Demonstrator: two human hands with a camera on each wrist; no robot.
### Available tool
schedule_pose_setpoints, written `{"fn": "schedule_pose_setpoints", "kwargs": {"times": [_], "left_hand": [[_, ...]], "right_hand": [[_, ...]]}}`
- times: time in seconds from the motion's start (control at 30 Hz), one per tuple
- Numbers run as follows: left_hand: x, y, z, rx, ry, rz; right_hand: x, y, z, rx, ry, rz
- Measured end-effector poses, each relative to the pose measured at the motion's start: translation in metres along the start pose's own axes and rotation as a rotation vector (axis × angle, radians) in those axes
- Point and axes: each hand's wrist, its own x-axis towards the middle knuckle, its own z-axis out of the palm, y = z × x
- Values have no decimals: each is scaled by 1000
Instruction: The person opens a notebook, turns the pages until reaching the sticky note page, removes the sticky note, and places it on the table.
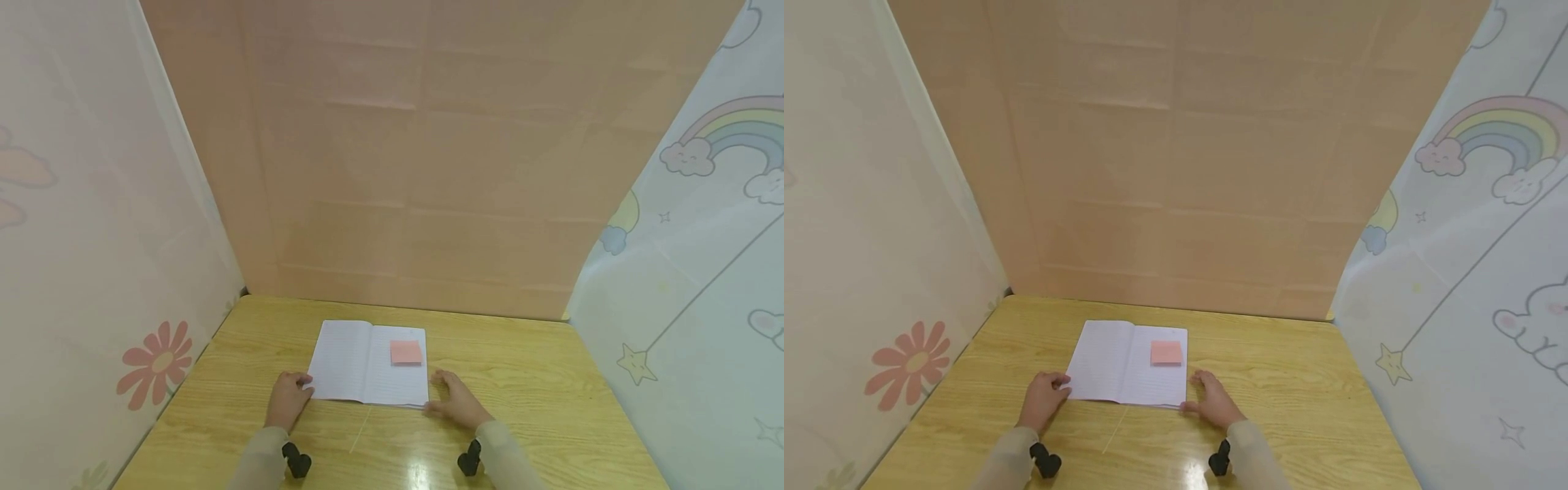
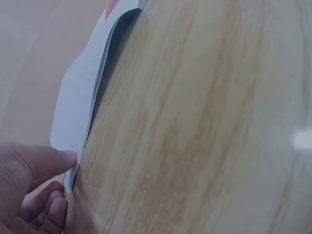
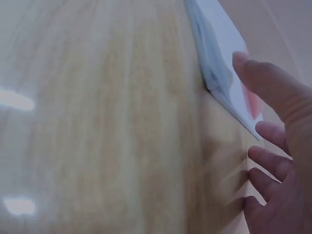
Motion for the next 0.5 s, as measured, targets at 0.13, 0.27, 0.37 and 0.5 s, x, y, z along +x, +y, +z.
{"fn": "schedule_pose_setpoints", "kwargs": {"times": [0.13,0.27,0.37,0.5], "left_hand": [[0,-1,0,-11,4,-8],[0,-2,1,-23,-3,-21],[1,-3,1,-26,-11,-26],[0,-2,1,-31,-13,-29]], "right_hand": [[4,-6,-6,33,40,51],[11,-21,-13,80,80,36],[18,-31,-16,105,100,-7],[30,-41,-17,133,121,-29]]}}
